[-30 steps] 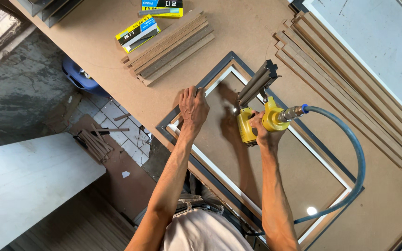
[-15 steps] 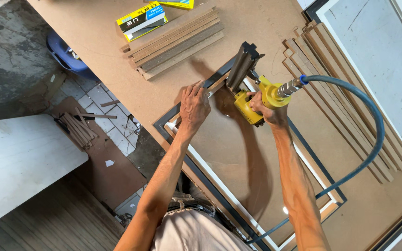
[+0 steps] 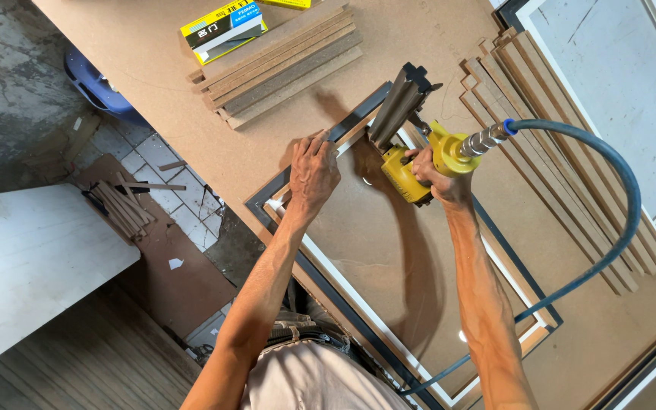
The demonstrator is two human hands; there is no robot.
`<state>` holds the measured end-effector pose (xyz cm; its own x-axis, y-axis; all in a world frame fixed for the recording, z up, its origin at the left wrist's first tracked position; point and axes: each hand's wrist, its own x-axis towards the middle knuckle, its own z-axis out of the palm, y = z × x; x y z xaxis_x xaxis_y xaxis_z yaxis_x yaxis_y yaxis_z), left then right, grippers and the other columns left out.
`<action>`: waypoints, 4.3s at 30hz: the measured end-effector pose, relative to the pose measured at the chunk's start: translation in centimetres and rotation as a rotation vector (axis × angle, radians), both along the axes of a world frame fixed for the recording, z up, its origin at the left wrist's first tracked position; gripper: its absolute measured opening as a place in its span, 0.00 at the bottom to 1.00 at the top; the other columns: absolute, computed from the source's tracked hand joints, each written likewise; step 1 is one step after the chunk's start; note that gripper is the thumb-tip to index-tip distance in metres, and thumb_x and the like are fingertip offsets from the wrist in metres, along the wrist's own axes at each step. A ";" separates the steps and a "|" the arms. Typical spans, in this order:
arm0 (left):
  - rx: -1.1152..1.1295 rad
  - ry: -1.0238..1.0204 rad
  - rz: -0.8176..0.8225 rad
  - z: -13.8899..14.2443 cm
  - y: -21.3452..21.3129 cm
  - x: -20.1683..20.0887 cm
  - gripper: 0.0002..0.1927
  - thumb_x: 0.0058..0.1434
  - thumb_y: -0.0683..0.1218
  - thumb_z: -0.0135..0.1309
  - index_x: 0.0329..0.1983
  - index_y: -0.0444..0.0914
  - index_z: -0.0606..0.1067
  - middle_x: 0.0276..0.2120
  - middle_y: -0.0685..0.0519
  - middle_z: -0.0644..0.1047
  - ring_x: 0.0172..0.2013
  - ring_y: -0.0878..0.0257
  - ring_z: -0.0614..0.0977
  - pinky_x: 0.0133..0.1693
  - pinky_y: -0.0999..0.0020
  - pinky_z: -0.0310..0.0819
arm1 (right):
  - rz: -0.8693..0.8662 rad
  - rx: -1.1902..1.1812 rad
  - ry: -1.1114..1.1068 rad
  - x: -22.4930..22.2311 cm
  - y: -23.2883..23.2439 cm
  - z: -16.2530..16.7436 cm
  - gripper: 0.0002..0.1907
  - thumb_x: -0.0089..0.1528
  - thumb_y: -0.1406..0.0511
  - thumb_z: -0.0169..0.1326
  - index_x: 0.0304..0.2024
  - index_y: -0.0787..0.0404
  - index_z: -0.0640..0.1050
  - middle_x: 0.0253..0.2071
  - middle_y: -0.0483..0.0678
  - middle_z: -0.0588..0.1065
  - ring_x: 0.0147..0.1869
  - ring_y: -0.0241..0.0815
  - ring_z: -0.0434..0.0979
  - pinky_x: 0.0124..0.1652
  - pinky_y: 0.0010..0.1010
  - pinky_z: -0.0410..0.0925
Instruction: The person assembles rectangular frames by attaching thin wooden strips to a frame base using a pneumatic nail gun. They repeatedly position strips along the frame edges, secure them with the nail gun, and stack completed frames on the table.
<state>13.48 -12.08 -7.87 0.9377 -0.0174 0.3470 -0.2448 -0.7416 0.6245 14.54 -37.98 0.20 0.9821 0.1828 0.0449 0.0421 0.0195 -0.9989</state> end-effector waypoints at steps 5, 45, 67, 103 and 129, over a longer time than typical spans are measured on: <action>-0.043 0.049 -0.039 0.8 0.4 0.2 0.09 0.59 0.35 0.56 0.43 0.32 0.78 0.56 0.41 0.78 0.51 0.49 0.78 0.55 0.56 0.70 | 0.134 0.022 -0.013 -1.9 1.1 0.4 0.11 0.57 0.78 0.51 0.22 0.60 0.71 0.24 0.45 0.70 0.33 0.40 0.73 0.63 0.51 0.70; 0.139 0.235 -0.012 4.0 7.5 -5.6 0.11 0.57 0.45 0.63 0.43 0.42 0.80 0.44 0.52 0.80 0.45 0.49 0.79 0.45 0.52 0.74 | -0.117 0.181 -0.001 -20.2 0.4 -1.9 0.10 0.58 0.75 0.54 0.26 0.57 0.69 0.25 0.43 0.68 0.34 0.38 0.69 0.68 0.50 0.63; -0.384 0.817 -0.459 12.1 15.7 7.1 0.10 0.62 0.39 0.62 0.44 0.29 0.76 0.29 0.46 0.77 0.25 0.62 0.76 0.27 0.69 0.71 | -1.851 1.053 -0.500 -59.7 -12.9 -5.6 0.07 0.49 0.68 0.57 0.22 0.55 0.71 0.19 0.45 0.67 0.30 0.46 0.74 0.58 0.55 0.74; -1.053 0.036 0.258 12.5 44.9 25.0 0.40 0.56 0.43 0.59 0.72 0.33 0.60 0.54 0.47 0.72 0.54 0.58 0.76 0.58 0.62 0.73 | -0.391 0.670 0.078 42.1 24.4 5.7 0.17 0.64 0.65 0.58 0.52 0.65 0.73 0.44 0.50 0.75 0.49 0.55 0.79 0.58 0.53 0.74; -0.600 -0.209 0.163 12.2 30.1 23.8 0.21 0.74 0.49 0.61 0.62 0.32 0.73 0.59 0.43 0.75 0.60 0.52 0.78 0.63 0.53 0.73 | -0.797 -0.181 0.385 15.2 -1.5 1.8 0.10 0.61 0.62 0.62 0.35 0.64 0.80 0.26 0.49 0.77 0.26 0.38 0.78 0.28 0.29 0.75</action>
